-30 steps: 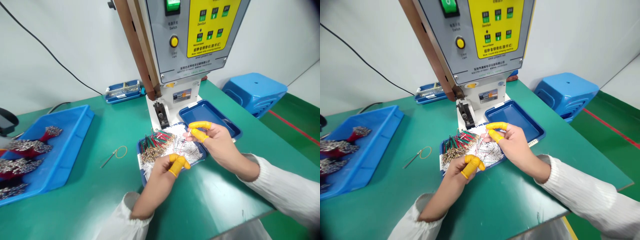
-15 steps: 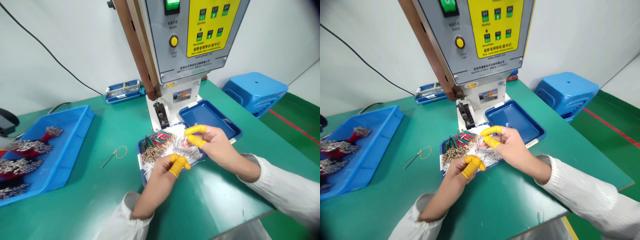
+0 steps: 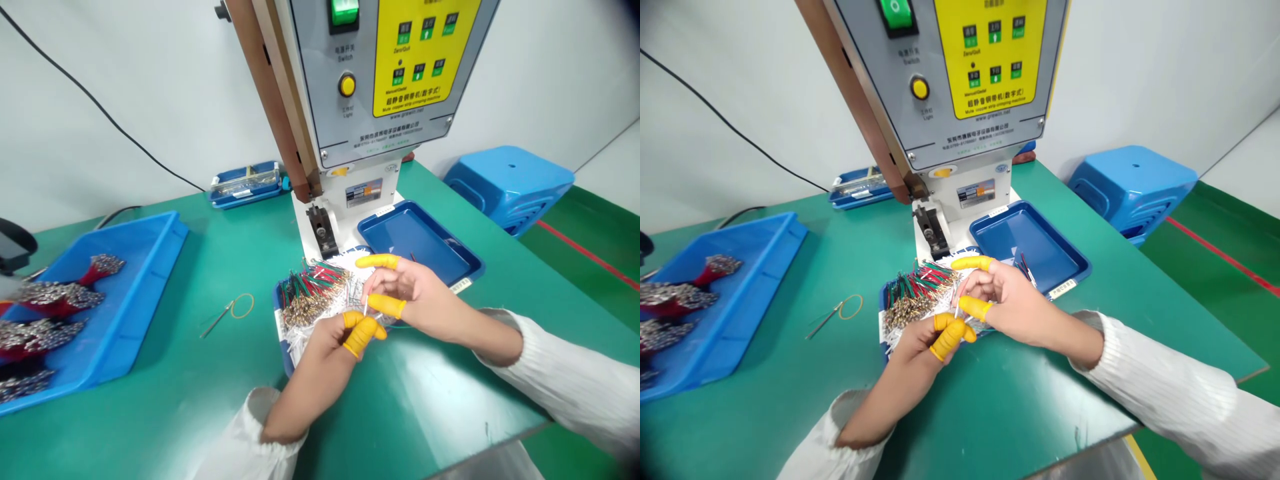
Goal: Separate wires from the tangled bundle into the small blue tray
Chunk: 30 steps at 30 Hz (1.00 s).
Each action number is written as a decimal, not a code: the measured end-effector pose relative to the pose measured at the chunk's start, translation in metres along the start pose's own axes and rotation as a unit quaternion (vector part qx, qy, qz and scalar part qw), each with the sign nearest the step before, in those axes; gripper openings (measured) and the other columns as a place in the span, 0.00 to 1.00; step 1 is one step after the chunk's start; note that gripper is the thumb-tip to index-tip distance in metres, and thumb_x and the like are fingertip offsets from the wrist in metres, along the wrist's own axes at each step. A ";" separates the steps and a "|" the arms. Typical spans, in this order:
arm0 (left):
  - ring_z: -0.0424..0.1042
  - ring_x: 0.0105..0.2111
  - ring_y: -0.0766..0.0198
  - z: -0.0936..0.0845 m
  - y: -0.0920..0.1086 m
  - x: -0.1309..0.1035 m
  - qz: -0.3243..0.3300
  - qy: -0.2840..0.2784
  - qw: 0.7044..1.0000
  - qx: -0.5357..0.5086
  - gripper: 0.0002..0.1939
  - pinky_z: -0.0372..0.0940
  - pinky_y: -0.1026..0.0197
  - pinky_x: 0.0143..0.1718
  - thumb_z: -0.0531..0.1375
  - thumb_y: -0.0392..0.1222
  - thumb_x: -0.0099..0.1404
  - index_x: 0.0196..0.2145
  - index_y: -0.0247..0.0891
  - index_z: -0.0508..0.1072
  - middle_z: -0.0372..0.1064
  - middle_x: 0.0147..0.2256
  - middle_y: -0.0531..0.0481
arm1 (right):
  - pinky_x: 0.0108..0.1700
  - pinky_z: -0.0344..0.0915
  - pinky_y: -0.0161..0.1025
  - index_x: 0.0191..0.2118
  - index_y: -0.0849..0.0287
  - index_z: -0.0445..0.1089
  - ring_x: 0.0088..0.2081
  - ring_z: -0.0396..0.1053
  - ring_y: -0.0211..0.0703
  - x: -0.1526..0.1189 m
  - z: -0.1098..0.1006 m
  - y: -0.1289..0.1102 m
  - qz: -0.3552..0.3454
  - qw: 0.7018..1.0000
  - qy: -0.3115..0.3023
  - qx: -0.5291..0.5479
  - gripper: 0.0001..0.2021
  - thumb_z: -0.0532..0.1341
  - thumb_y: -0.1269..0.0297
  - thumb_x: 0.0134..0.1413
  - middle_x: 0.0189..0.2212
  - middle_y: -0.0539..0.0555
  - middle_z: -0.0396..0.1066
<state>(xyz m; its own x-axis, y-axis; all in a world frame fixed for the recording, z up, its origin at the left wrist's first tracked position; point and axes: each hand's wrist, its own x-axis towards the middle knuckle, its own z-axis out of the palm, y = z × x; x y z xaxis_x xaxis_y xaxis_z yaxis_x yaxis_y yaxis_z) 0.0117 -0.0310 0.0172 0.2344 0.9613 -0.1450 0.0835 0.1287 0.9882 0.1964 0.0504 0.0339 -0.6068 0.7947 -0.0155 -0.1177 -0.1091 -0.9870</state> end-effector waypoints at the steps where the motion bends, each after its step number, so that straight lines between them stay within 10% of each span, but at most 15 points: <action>1: 0.56 0.24 0.68 0.000 -0.001 0.000 0.002 -0.001 1.000 0.003 0.14 0.51 0.64 0.27 0.60 0.47 0.71 0.34 0.36 0.79 0.61 0.23 0.56 | 0.36 0.70 0.35 0.57 0.55 0.66 0.33 0.72 0.37 0.000 0.000 -0.001 0.003 1.000 -0.006 -0.002 0.25 0.69 0.71 0.55 0.38 0.51 0.75; 13: 0.59 0.24 0.68 0.000 -0.001 0.000 0.016 -0.014 0.999 0.025 0.18 0.55 0.64 0.30 0.57 0.44 0.74 0.27 0.36 0.73 0.63 0.22 0.55 | 0.34 0.73 0.35 0.55 0.56 0.69 0.30 0.73 0.36 -0.002 -0.001 -0.009 0.014 0.997 -0.080 -0.018 0.20 0.69 0.66 0.58 0.35 0.49 0.75; 18: 0.58 0.24 0.68 0.000 -0.001 0.002 0.028 0.028 0.999 0.013 0.21 0.54 0.64 0.30 0.58 0.44 0.73 0.22 0.37 0.66 0.61 0.21 0.56 | 0.38 0.72 0.38 0.57 0.57 0.70 0.37 0.75 0.42 0.006 -0.018 -0.006 -0.066 0.987 0.035 -0.144 0.18 0.65 0.60 0.64 0.38 0.53 0.78; 22: 0.55 0.22 0.69 0.000 -0.005 0.003 0.021 0.060 0.998 -0.017 0.20 0.52 0.64 0.28 0.59 0.45 0.72 0.22 0.37 0.66 0.59 0.20 0.57 | 0.37 0.66 0.40 0.43 0.59 0.76 0.34 0.73 0.43 0.013 -0.036 0.002 -0.137 0.889 0.123 -0.419 0.06 0.62 0.66 0.64 0.36 0.55 0.78; 30: 0.51 0.20 0.70 -0.003 -0.015 0.003 0.005 0.083 0.995 -0.057 0.17 0.48 0.63 0.25 0.61 0.47 0.69 0.25 0.37 0.71 0.57 0.19 0.57 | 0.42 0.66 0.42 0.42 0.59 0.76 0.42 0.69 0.51 0.010 -0.034 0.010 -0.156 0.769 -0.050 -0.618 0.07 0.61 0.72 0.64 0.37 0.59 0.78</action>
<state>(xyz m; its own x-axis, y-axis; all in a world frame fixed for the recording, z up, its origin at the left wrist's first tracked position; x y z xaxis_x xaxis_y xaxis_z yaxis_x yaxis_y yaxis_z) 0.0078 -0.0292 0.0019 0.0714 0.9884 -0.1340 -0.0297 0.1364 0.9902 0.2157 0.0775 0.0189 -0.7649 0.6105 0.2054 0.5292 0.7774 -0.3400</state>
